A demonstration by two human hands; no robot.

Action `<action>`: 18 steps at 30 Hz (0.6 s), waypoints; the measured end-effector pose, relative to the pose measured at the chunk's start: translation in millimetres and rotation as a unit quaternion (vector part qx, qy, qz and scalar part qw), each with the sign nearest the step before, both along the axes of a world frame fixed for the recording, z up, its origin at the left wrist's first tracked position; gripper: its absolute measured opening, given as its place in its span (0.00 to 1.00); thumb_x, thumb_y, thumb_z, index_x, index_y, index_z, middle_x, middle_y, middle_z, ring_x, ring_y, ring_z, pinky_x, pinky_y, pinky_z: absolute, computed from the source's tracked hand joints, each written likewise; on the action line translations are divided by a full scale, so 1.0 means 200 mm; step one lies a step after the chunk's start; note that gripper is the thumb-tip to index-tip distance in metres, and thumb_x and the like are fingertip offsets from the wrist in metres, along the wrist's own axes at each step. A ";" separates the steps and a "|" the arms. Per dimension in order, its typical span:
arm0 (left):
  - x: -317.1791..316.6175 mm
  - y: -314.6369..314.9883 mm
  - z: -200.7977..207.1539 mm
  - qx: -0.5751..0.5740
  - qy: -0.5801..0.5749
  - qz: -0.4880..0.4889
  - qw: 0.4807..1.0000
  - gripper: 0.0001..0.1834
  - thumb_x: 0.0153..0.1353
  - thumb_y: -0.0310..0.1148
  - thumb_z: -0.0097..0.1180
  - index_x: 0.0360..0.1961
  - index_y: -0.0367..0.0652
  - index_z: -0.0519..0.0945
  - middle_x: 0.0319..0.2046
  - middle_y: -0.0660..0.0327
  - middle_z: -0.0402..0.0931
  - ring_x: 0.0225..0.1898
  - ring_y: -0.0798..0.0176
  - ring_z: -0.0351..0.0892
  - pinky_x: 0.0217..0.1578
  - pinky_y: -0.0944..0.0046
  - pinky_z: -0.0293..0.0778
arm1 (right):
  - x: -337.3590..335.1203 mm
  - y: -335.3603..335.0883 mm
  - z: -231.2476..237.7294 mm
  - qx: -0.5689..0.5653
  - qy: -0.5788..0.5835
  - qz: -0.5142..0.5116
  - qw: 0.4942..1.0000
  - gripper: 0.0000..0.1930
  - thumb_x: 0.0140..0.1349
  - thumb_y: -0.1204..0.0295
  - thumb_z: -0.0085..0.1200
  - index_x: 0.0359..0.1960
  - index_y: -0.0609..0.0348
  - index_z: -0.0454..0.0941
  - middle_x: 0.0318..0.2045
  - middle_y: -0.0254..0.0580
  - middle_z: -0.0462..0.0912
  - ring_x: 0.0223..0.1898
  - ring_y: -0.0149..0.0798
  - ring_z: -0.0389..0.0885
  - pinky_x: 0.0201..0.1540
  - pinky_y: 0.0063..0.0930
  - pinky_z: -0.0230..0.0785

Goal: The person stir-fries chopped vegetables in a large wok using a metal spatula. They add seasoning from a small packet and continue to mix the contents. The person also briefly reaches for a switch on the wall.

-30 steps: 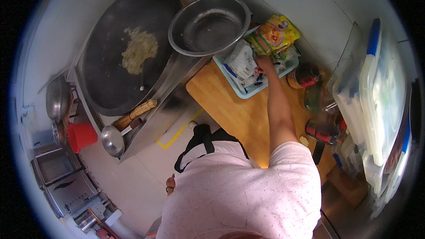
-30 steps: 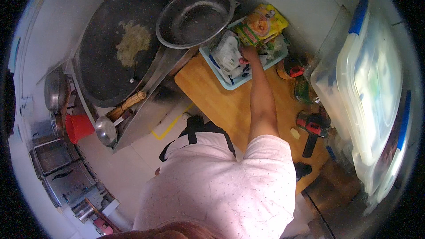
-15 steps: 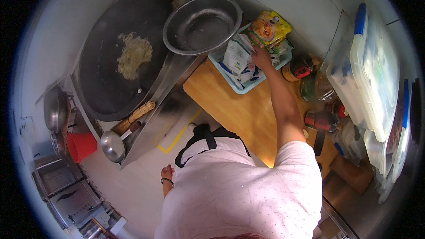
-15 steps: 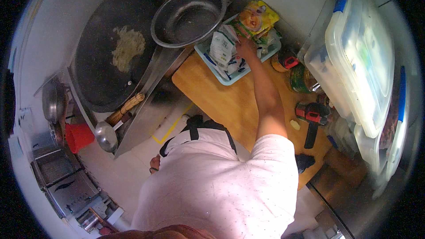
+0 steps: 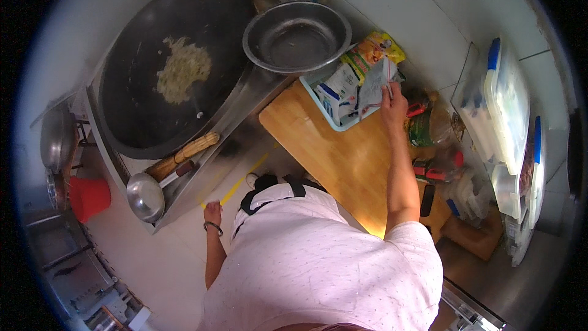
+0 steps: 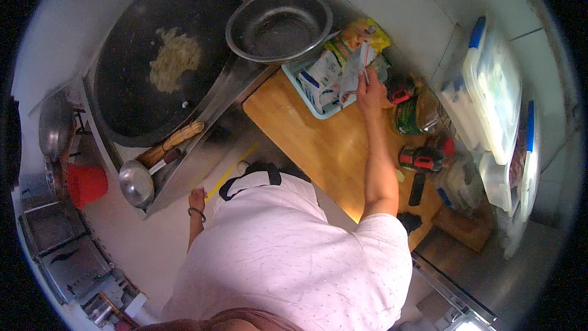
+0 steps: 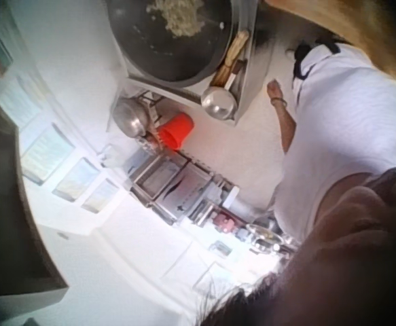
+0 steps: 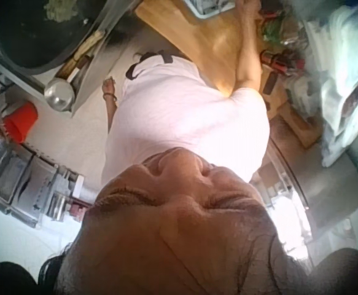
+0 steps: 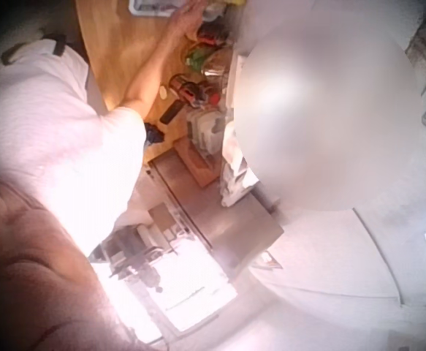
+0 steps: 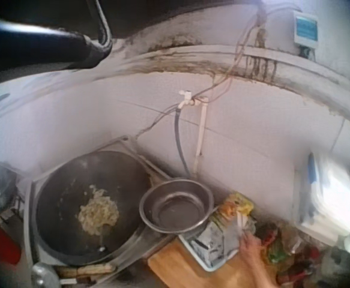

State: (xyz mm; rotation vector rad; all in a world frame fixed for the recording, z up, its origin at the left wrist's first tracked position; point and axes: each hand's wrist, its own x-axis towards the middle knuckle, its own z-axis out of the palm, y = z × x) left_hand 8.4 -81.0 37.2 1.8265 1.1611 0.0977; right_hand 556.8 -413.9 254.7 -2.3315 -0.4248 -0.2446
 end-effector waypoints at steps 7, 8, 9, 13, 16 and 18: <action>0.83 0.08 0.85 -0.061 -0.206 -0.146 0.966 0.22 0.51 0.38 0.60 0.45 0.41 0.70 0.41 0.60 0.73 0.44 0.65 0.72 0.44 0.65 0.69 | -0.55 0.23 0.85 0.008 0.037 0.202 0.979 0.06 0.53 0.81 0.44 0.32 0.66 0.72 0.20 0.36 0.69 0.24 0.25 0.64 0.27 0.18 0.58; 0.92 0.07 0.98 -0.011 -0.228 -0.199 0.953 0.28 0.45 0.41 0.65 0.46 0.41 0.69 0.43 0.57 0.71 0.46 0.62 0.71 0.45 0.64 0.69 | -0.59 0.27 0.91 0.006 0.039 0.249 0.968 0.06 0.52 0.82 0.44 0.32 0.66 0.73 0.22 0.33 0.70 0.26 0.24 0.65 0.29 0.16 0.57; 1.00 0.05 1.12 0.025 -0.242 -0.253 0.936 0.36 0.39 0.46 0.67 0.49 0.42 0.68 0.47 0.56 0.70 0.48 0.60 0.71 0.46 0.62 0.69 | -0.63 0.34 0.95 -0.004 0.019 0.278 0.961 0.06 0.52 0.83 0.44 0.30 0.67 0.73 0.22 0.34 0.70 0.26 0.24 0.65 0.30 0.16 0.57; 1.10 0.09 1.28 0.059 -0.368 -0.312 0.874 0.45 0.34 0.51 0.68 0.53 0.42 0.66 0.51 0.54 0.67 0.49 0.57 0.70 0.49 0.62 0.65 | -0.81 0.80 0.97 0.040 0.052 0.361 0.930 0.02 0.54 0.79 0.50 0.27 0.65 0.72 0.20 0.32 0.68 0.23 0.23 0.62 0.25 0.16 0.54; 1.04 0.19 1.28 -0.125 -0.343 -0.296 0.883 0.40 0.38 0.43 0.69 0.53 0.40 0.66 0.50 0.56 0.68 0.49 0.62 0.69 0.51 0.64 0.64 | -0.88 1.09 0.92 0.157 0.133 0.353 0.913 0.06 0.55 0.75 0.52 0.33 0.62 0.72 0.28 0.31 0.71 0.29 0.22 0.66 0.32 0.16 0.58; 0.99 0.26 1.30 -0.204 -0.406 -0.232 0.860 0.34 0.42 0.38 0.68 0.50 0.38 0.68 0.45 0.59 0.73 0.46 0.66 0.70 0.50 0.66 0.64 | -0.84 1.23 0.73 0.361 0.289 0.341 0.818 0.12 0.56 0.72 0.52 0.41 0.60 0.70 0.35 0.30 0.72 0.35 0.24 0.67 0.38 0.18 0.60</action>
